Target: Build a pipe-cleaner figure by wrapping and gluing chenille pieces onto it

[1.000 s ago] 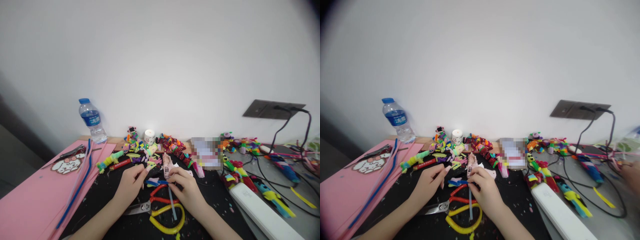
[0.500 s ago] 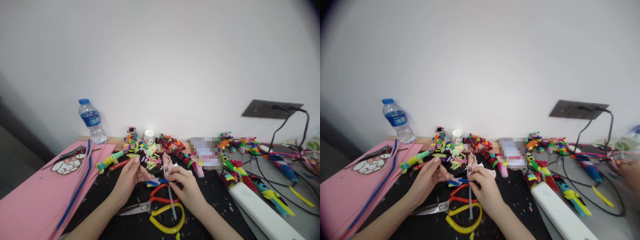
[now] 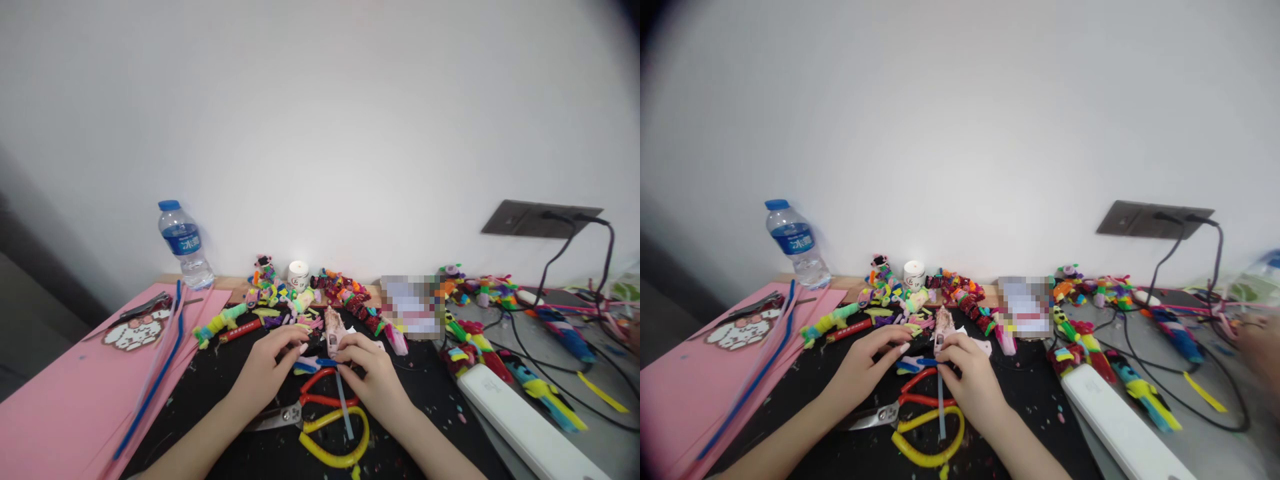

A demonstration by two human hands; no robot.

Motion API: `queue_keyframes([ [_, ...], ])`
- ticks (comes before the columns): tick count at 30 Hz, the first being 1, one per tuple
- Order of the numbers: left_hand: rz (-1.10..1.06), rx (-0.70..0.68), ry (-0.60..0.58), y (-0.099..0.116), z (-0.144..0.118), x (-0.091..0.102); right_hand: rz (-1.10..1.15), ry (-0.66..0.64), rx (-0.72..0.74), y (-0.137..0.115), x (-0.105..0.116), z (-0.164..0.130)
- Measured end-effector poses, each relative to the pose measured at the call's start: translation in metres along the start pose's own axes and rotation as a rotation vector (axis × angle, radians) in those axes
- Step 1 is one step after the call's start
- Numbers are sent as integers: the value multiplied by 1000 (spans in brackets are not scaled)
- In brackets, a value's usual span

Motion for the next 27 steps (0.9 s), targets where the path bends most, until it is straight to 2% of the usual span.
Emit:
queue_keyframes([
  [8,78,-76,-68,7,-2,-1,5,9,-10,-1,1,0],
  [14,61,-101,-19,7,-3,-1,10,15,-5,-1,2,0],
  [27,65,9,38,-3,-3,2,-3,14,-23,-1,2,1],
])
Point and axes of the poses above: each hand's wrist, its own z-axis towards the middle knuckle, its own x-axis out of the back of the hand, y = z × x, the point moved 4 cm from there along z, towards the middle knuckle, and after that the axes turned 7 degrees about -x, right-handed, at the moved point
